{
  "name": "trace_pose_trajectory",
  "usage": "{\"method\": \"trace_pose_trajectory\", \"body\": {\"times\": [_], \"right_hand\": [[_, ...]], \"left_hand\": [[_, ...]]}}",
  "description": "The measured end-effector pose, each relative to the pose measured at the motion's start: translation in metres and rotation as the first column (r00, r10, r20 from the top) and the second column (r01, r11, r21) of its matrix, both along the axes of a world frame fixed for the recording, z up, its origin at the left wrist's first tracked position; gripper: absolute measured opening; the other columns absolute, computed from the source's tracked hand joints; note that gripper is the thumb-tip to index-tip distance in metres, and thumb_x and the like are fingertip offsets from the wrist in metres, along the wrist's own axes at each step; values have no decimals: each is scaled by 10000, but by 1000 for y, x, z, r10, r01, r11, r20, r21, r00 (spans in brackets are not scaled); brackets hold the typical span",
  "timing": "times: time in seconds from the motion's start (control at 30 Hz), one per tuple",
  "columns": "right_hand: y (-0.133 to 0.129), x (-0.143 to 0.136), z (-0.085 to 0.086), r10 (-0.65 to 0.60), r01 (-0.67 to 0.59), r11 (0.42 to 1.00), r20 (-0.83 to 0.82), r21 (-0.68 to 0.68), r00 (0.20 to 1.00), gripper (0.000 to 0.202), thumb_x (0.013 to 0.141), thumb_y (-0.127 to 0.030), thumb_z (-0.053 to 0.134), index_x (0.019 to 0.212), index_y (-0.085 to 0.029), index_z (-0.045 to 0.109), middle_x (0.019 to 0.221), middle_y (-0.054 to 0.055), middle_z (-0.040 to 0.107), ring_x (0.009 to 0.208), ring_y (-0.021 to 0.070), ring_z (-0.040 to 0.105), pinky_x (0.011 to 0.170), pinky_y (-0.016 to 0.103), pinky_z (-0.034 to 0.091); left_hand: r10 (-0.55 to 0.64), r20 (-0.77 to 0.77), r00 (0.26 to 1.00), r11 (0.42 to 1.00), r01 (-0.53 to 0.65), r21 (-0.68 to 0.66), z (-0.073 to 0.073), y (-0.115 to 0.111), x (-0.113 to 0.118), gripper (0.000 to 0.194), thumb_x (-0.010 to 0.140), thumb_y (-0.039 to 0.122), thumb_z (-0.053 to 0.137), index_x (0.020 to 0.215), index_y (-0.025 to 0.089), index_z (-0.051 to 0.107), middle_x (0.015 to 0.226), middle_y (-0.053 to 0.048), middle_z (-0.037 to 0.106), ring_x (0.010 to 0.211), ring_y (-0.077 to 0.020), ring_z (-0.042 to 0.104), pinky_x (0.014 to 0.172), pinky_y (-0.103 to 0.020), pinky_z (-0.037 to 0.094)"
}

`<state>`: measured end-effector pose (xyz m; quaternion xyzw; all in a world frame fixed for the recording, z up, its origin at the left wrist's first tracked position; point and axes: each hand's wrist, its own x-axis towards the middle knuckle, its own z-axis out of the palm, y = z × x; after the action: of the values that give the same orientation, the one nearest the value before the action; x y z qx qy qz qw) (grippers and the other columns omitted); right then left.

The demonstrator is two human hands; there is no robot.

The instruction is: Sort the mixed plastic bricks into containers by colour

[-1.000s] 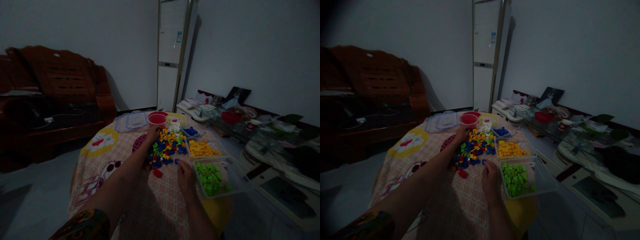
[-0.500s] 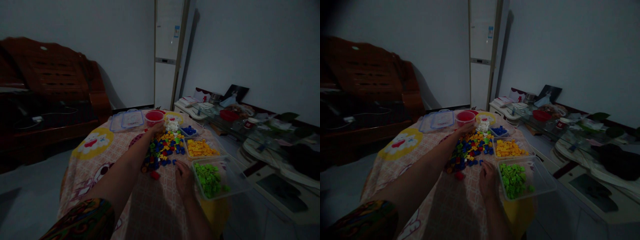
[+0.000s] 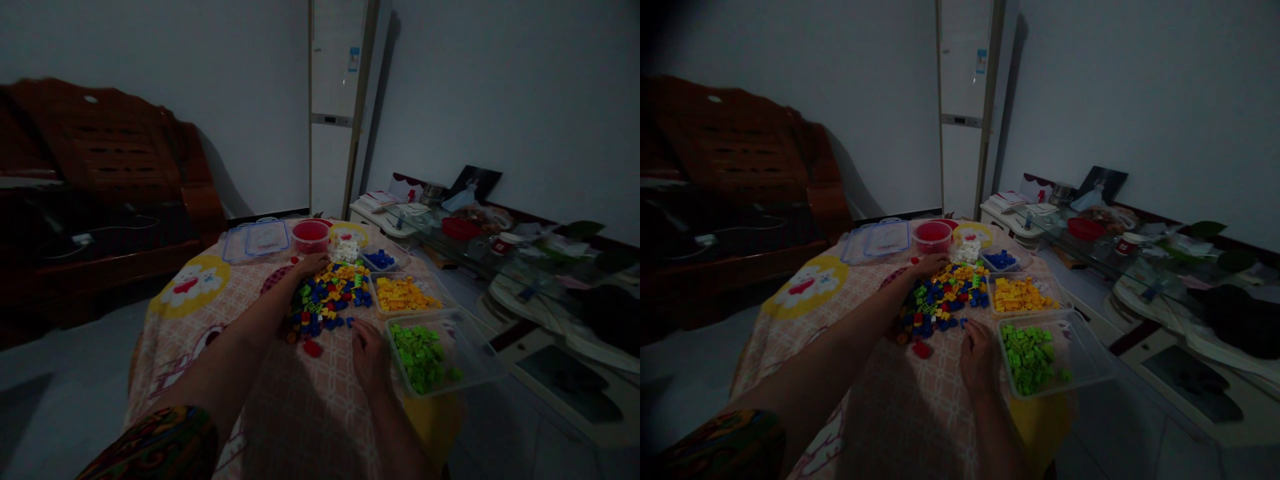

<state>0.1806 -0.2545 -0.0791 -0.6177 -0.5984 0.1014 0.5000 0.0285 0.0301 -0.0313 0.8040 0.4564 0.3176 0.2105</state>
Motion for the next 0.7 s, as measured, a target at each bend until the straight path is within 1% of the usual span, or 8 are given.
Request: {"method": "trace_pose_trajectory", "body": {"times": [0.13, 0.27, 0.33, 0.4, 0.47, 0.57, 0.63, 0.7], "right_hand": [[2, 0, -3, -5, 5, 1000, 22, -8, 1000, 404, 846, -129, 464, 1126, -189, 750, 1165, 105, 726, 1114, 220, 653, 1037, 398, 495], [2, 1, -6, -9, 9, 1000, 34, -11, 999, 409, 843, -123, 459, 1131, -181, 744, 1178, 108, 719, 1123, 222, 648, 1036, 403, 492], [2, 1, -5, -8, 9, 1000, 33, -11, 999, 404, 851, -126, 459, 1132, -185, 742, 1177, 105, 719, 1118, 218, 648, 1029, 395, 495], [1, 1, -5, -7, 7, 1000, 33, -13, 999, 396, 860, -131, 458, 1132, -185, 741, 1175, 103, 721, 1114, 218, 649, 1028, 392, 495], [1, 1, -3, -2, 3, 1000, 34, -13, 999, 392, 865, -134, 458, 1134, -182, 740, 1180, 104, 719, 1117, 218, 649, 1032, 391, 492], [0, 1, -3, -2, 2, 1000, 34, -11, 999, 390, 867, -137, 462, 1139, -177, 738, 1188, 109, 717, 1124, 218, 647, 1039, 395, 488], [1, 1, -3, -4, 4, 1000, 30, -11, 1000, 391, 866, -134, 462, 1138, -182, 739, 1186, 106, 719, 1121, 215, 650, 1035, 393, 492], [1, 1, -4, -8, 8, 1000, 24, -4, 1000, 390, 864, -131, 464, 1129, -191, 743, 1175, 100, 724, 1111, 210, 654, 1027, 385, 496]], "left_hand": [[-122, -104, 987, 989, 113, -91, 4, -30, -12, 265, 898, 350, 550, 983, 165, 720, 988, -45, 738, 922, -209, 650, 837, -293, 523], [-264, -181, 947, 962, 244, -126, 6, -62, -22, 376, 897, 385, 442, 1062, 167, 701, 1043, -48, 736, 920, -205, 652, 852, -298, 510], [-296, -156, 942, 953, 282, -108, 8, -68, -26, 424, 909, 438, 417, 1076, 170, 699, 1056, -55, 736, 934, -208, 653, 872, -305, 511], [-235, -117, 965, 972, 231, -45, 10, -64, -32, 436, 909, 459, 425, 1071, 169, 706, 1070, -70, 739, 960, -218, 652, 896, -316, 512], [-30, -96, 995, 997, 37, 66, 12, -52, -39, 402, 901, 414, 444, 1073, 161, 706, 1090, -94, 736, 1000, -236, 641, 934, -344, 502], [247, -111, 963, 962, -229, 151, 7, -34, -49, 336, 871, 313, 476, 1035, 128, 703, 1060, -141, 730, 1011, -260, 629, 954, -390, 492], [285, -175, 943, 955, -264, 133, 1, -27, -54, 288, 843, 280, 499, 952, 111, 705, 997, -152, 727, 972, -257, 630, 930, -387, 500], [260, -220, 940, 964, -239, 118, -5, -26, -55, 260, 828, 273, 513, 897, 114, 707, 946, -134, 727, 946, -238, 628, 913, -360, 505]]}}
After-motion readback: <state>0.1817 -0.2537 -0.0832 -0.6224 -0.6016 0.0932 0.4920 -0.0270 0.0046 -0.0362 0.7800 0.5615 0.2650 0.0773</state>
